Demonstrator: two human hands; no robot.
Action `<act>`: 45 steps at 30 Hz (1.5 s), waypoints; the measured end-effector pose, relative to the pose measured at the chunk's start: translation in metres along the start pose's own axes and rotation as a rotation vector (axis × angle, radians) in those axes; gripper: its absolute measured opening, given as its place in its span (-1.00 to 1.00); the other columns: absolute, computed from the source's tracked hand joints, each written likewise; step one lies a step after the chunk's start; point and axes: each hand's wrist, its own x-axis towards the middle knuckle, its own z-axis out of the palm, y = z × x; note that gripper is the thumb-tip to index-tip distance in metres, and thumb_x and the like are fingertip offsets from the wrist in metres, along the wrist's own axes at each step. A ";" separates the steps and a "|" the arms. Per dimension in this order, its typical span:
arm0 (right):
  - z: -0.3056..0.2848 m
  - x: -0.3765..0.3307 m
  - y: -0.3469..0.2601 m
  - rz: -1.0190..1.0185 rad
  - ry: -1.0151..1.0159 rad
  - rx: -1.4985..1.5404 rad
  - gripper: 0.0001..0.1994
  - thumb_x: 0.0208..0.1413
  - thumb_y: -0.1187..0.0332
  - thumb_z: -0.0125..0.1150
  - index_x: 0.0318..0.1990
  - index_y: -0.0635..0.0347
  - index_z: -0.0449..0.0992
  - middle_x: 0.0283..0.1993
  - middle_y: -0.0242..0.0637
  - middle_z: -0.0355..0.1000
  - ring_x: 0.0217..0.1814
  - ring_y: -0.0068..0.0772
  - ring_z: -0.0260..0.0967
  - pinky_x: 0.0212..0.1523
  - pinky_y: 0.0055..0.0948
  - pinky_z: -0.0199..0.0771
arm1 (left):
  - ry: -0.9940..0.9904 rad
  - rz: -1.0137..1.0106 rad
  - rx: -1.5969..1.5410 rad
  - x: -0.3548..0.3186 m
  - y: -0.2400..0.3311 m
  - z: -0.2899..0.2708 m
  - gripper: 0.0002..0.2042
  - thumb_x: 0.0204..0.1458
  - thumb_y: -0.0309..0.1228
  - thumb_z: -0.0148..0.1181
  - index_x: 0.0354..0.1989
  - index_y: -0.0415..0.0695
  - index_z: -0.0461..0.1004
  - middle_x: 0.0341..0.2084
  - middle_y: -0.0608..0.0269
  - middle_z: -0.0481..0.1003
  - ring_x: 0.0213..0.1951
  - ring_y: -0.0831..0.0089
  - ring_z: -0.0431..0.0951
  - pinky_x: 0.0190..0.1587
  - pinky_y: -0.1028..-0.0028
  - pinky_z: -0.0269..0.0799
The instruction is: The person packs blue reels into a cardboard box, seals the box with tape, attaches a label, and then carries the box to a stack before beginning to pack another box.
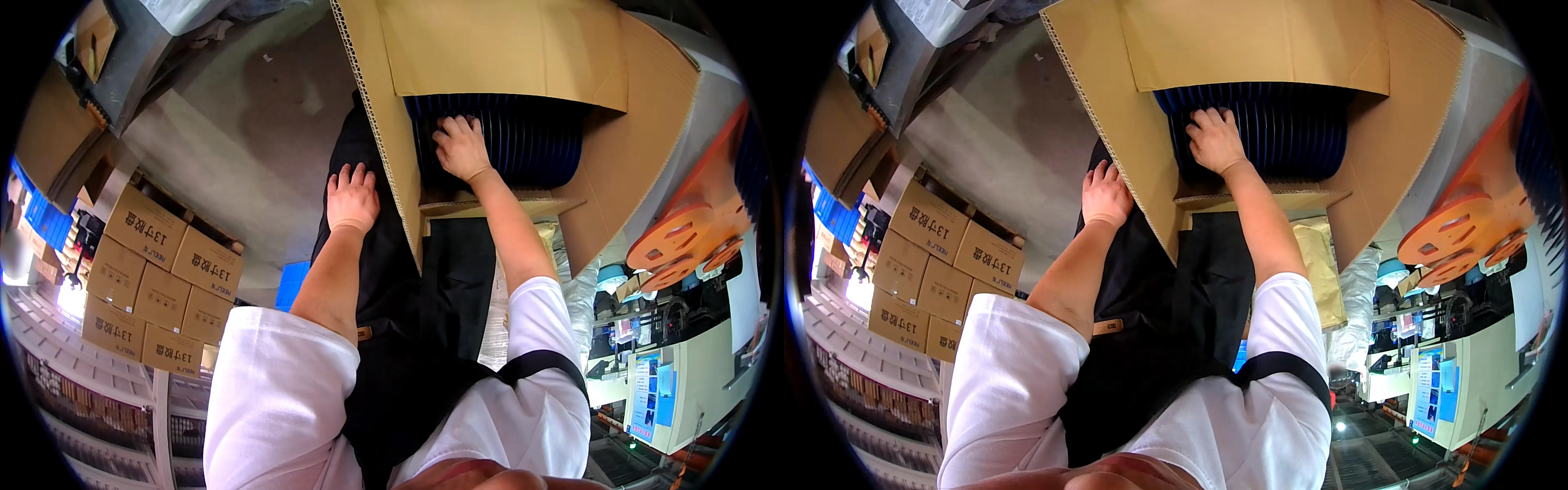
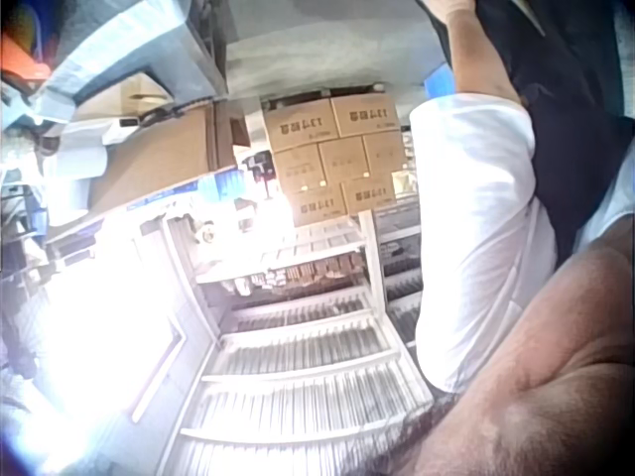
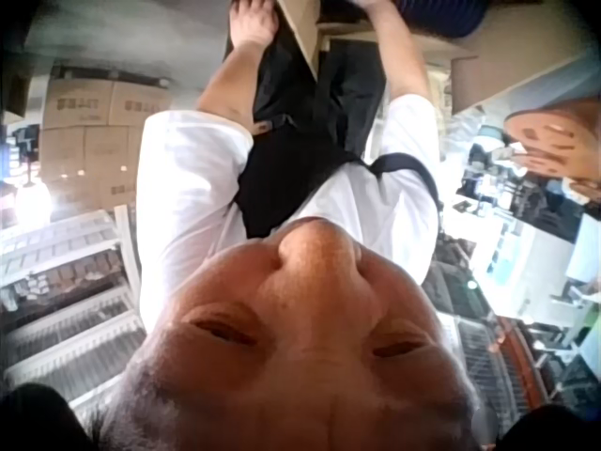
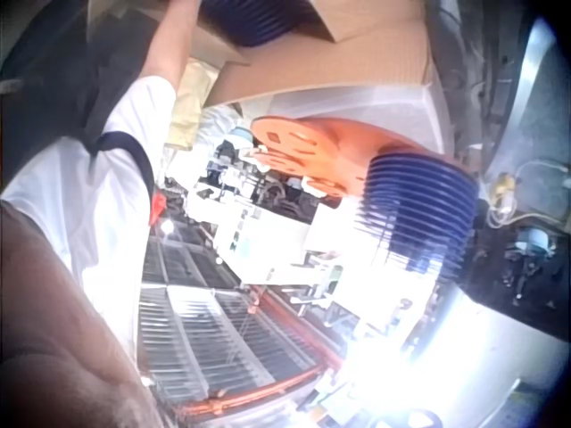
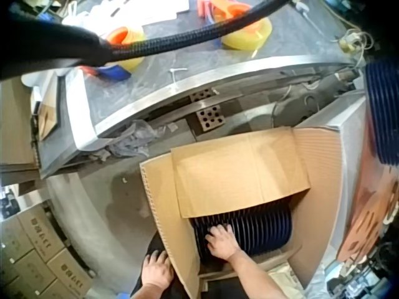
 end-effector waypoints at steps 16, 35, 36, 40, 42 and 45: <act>-0.024 -0.017 -0.038 0.326 0.365 0.086 -0.73 -0.16 0.39 0.28 -0.23 0.06 0.42 -0.07 -0.30 0.33 0.00 -0.18 0.25 0.00 -0.16 0.15 | 0.011 0.025 0.012 0.006 0.000 -0.007 -0.69 0.03 -0.31 -0.02 -0.04 -0.04 0.43 0.12 0.27 0.34 0.19 0.19 0.24 0.20 0.13 0.12; 0.007 -0.111 -0.050 0.662 0.311 0.432 -0.30 -0.01 0.33 0.21 0.32 0.03 0.08 0.41 -0.11 -0.10 0.43 0.07 -0.17 0.34 0.04 -0.11 | 0.743 0.670 -0.112 0.100 -0.067 -0.060 -0.41 0.14 -0.18 -0.17 0.31 -0.19 -0.03 0.30 -0.13 -0.07 0.31 -0.18 -0.08 0.29 -0.07 -0.16; -0.013 -0.090 -0.048 0.599 0.403 0.331 -0.33 -0.01 0.34 0.21 0.31 0.08 0.11 0.40 -0.06 -0.08 0.42 0.10 -0.14 0.31 0.05 -0.07 | 0.807 0.728 0.029 0.113 -0.081 -0.056 -0.42 0.10 -0.19 -0.13 0.26 -0.23 0.05 0.28 -0.14 -0.01 0.29 -0.19 -0.04 0.28 -0.12 -0.17; -0.113 -0.011 -0.007 0.393 0.598 -0.122 -0.43 -0.01 0.30 0.21 0.22 0.04 0.26 0.33 -0.08 0.06 0.33 0.15 -0.03 0.23 0.05 0.00 | 0.606 0.607 0.050 0.108 -0.028 -0.081 -0.52 0.01 -0.23 -0.03 0.09 -0.24 0.31 0.17 -0.14 0.18 0.20 -0.18 0.11 0.24 -0.22 -0.19; -0.131 0.026 0.037 0.327 0.337 -0.216 -0.47 0.09 0.21 0.11 0.24 0.03 0.22 0.39 -0.17 -0.06 0.42 -0.01 -0.17 0.32 0.06 -0.19 | 0.537 0.540 -0.094 0.106 -0.022 -0.088 -0.54 0.03 -0.25 -0.05 0.10 -0.22 0.32 0.15 -0.12 0.22 0.20 -0.15 0.13 0.25 -0.20 -0.18; -0.128 0.053 0.043 0.363 0.020 -0.392 -0.37 0.20 -0.06 -0.15 0.38 -0.13 -0.08 0.45 -0.37 -0.18 0.49 -0.32 -0.31 0.41 0.00 -0.35 | 0.640 0.626 -0.136 0.123 -0.056 -0.083 -0.58 0.10 -0.25 -0.09 0.11 -0.16 0.31 0.12 -0.05 0.27 0.20 -0.03 0.16 0.25 -0.15 -0.16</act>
